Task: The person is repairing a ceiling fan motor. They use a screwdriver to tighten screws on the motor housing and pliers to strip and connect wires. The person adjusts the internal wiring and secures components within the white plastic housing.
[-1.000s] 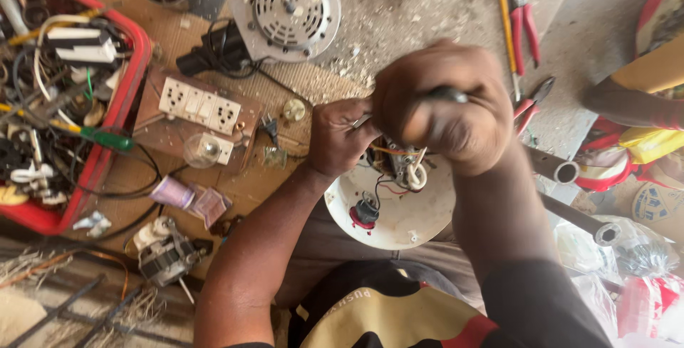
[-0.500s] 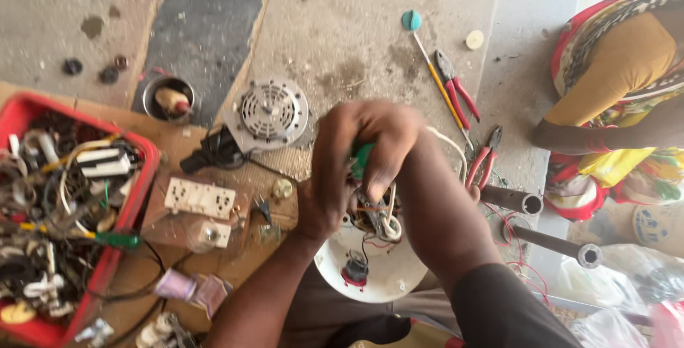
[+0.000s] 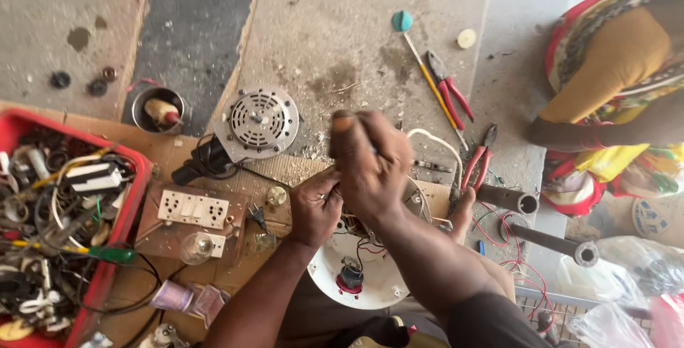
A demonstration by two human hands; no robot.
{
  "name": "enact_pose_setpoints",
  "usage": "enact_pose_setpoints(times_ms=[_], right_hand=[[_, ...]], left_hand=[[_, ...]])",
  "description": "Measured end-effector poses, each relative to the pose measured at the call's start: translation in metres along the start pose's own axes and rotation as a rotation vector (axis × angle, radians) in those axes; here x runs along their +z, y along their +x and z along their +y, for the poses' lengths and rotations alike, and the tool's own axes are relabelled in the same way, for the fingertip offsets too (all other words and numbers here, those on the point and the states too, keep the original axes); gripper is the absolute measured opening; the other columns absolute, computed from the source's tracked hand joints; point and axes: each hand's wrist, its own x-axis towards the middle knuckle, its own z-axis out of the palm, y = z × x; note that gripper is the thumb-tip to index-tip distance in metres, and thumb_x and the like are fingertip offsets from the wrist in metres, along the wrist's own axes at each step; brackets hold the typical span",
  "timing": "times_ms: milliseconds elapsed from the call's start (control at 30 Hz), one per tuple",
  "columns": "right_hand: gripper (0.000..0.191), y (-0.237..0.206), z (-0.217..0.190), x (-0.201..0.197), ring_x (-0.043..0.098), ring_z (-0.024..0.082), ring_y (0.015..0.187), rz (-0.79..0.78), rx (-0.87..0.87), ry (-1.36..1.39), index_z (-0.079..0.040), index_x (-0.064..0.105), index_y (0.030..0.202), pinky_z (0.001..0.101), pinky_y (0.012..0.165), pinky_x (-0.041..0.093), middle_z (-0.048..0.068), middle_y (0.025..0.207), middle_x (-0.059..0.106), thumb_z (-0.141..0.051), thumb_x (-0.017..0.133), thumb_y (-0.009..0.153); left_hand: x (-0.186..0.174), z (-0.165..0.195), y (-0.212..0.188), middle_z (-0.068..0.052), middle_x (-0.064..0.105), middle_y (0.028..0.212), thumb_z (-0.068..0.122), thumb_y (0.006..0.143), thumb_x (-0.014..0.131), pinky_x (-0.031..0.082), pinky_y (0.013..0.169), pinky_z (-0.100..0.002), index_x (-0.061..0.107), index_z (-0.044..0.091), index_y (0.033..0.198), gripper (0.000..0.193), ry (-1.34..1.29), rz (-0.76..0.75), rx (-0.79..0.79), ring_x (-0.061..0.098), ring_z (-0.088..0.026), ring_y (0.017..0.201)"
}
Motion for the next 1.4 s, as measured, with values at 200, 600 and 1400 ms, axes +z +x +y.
enact_pose_setpoints(times_ms=[200,600,1400], right_hand=[[0.037,0.078,-0.016,0.002,0.064,0.021,0.073,-1.104,0.161,0.861,0.000,0.065,0.087,0.0354,0.068,0.052,0.014,0.080,0.064,-0.032,0.076,0.101],[0.031,0.021,0.026,-0.005,0.067,0.016,0.074,-0.405,-0.094,0.137,-0.001,0.070,0.100,0.0306,0.062,0.056,0.008,0.087,0.069,-0.030,0.064,0.109],[0.033,0.015,-0.010,0.019,0.059,0.013,0.066,-0.109,0.197,0.212,-0.003,0.068,0.086,0.0314,0.057,0.047,0.006,0.071,0.066,-0.034,0.068,0.099]], left_hand=[[0.003,-0.008,-0.005,-0.011,0.079,0.088,0.010,0.091,0.078,0.060,0.070,-0.034,0.078,0.003,0.096,0.009,0.140,-0.016,-0.086,0.078,-0.022,0.078],[0.003,0.000,-0.002,-0.011,0.077,0.091,0.008,0.095,0.067,0.060,0.071,-0.032,0.075,0.000,0.099,0.012,0.004,-0.023,-0.222,0.077,-0.020,0.082],[0.007,-0.042,-0.019,-0.010,0.076,0.074,0.011,0.085,0.076,0.058,0.058,-0.033,0.073,0.002,0.087,0.010,0.171,-0.062,-0.302,0.072,-0.020,0.063]])
